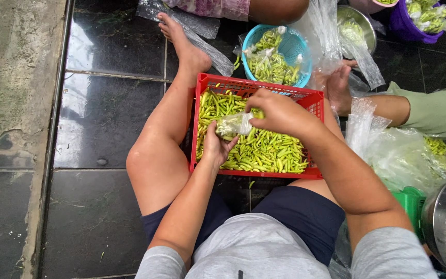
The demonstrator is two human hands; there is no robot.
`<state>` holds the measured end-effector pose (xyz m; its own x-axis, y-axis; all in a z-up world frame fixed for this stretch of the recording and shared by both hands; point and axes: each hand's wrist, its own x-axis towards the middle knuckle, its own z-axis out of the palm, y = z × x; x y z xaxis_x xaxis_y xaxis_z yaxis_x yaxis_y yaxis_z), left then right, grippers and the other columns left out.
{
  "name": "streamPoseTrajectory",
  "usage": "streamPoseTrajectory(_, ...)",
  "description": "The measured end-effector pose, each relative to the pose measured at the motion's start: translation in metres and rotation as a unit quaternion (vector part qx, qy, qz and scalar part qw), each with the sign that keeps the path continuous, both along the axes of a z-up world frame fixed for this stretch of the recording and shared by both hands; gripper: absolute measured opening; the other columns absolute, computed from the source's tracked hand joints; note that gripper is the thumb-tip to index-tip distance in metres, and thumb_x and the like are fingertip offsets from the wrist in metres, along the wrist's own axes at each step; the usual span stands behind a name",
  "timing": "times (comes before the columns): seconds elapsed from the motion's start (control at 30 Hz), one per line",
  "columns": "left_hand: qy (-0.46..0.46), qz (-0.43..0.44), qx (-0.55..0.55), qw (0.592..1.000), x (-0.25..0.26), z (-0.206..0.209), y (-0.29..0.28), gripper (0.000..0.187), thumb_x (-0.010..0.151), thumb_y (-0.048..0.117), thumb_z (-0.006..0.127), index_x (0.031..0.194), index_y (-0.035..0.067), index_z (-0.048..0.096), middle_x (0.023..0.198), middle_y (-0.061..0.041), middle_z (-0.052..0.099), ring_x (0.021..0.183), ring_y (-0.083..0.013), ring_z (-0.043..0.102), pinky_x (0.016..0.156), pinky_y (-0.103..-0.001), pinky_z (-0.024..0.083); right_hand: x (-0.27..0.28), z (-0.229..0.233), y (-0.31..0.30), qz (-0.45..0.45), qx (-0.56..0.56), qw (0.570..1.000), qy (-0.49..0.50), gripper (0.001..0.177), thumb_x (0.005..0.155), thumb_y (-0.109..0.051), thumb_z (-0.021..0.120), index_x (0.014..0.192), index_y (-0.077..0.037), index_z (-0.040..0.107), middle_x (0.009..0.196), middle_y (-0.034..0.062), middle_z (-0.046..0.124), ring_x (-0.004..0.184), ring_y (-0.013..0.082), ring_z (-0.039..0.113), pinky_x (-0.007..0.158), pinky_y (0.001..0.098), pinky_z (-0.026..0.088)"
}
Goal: Bagging small green chilies from a crate into small plastic bags using a plastic cup as a scoop
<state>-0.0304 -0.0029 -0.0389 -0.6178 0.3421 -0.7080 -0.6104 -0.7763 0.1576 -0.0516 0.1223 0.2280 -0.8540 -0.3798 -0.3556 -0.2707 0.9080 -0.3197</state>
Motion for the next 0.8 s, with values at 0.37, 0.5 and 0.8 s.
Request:
streamPoseTrajectory(0.37, 0.007, -0.061, 0.038, 0.997, -0.002, -0.022, 0.008, 0.058, 0.089, 0.056, 0.06, 0.12, 0.007, 0.055, 0.107, -0.014, 0.068, 0.072, -0.0273, 0.068, 0.048, -0.031, 0.062, 0.041, -0.202, 0.083, -0.387, -0.548, 0.673, -0.31, 0.034, 0.098, -0.021, 0.067, 0.128, -0.008, 0.058, 0.109, 0.0098, 0.061, 0.08, 0.0149, 0.064, 0.051, 0.021, 0.054)
streamPoseTrajectory(0.5, 0.001, -0.094, -0.028, 0.995, 0.001, -0.03, 0.01, 0.064, 0.091, 0.056, 0.057, 0.131, 0.008, 0.048, 0.122, -0.016, 0.062, 0.083, -0.0266, 0.066, 0.052, -0.028, 0.06, 0.046, -0.207, 0.076, -0.381, -0.605, 0.638, -0.285, 0.026, 0.1, -0.024, 0.064, 0.123, -0.013, 0.06, 0.106, 0.0113, 0.068, 0.08, 0.0129, 0.066, 0.048, 0.0196, 0.055)
streamPoseTrajectory(0.8, 0.42, -0.236, -0.586, 0.652, 0.039, 0.106, -0.02, 0.08, 0.098, 0.065, 0.036, 0.157, 0.011, 0.032, 0.162, -0.031, 0.014, 0.153, -0.0512, 0.009, 0.115, -0.075, 0.015, 0.031, -0.178, 0.058, -0.399, -0.435, 0.781, -0.204, 0.02, 0.091, -0.022, 0.075, 0.106, -0.012, 0.065, 0.096, 0.0042, 0.067, 0.082, 0.0081, 0.056, 0.047, 0.0174, 0.054)
